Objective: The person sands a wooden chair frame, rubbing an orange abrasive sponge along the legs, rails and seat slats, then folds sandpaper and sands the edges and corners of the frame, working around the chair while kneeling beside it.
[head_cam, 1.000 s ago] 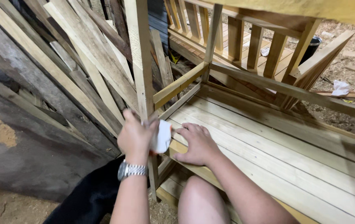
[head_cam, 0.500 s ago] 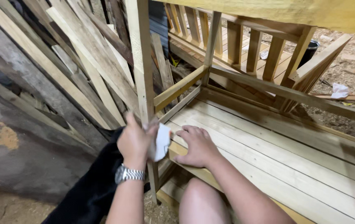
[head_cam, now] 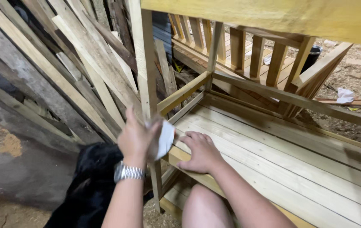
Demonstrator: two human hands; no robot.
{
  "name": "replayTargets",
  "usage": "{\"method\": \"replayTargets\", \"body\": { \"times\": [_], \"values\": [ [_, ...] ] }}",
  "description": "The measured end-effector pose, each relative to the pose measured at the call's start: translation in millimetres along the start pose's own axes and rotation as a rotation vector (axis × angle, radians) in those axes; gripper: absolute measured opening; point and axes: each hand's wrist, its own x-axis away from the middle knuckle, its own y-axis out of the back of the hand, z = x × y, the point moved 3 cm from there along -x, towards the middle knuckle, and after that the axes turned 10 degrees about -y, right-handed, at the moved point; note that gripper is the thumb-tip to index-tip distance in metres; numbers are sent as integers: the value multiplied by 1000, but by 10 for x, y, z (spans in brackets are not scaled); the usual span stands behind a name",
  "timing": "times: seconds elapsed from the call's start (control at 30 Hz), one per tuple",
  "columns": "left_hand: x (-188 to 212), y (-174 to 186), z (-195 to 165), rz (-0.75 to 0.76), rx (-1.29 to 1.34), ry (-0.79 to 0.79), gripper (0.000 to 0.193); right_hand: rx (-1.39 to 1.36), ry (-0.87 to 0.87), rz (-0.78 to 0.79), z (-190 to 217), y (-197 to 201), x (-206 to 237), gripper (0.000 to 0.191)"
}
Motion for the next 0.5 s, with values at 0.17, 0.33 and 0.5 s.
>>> {"method": "replayTargets", "body": {
  "times": [0.17, 0.33, 0.5],
  "values": [
    [-24, 101, -77, -172, -19, -145, 104, 28, -18, 23, 12, 27, -16, 89],
    [-350, 198, -102, -453, -54, -336, 101, -1, 33, -49, 14, 11, -16, 85],
    [-118, -20, 17, -42, 17, 3, 108, 14, -5, 11, 4, 7, -14, 88]
  ]
}}
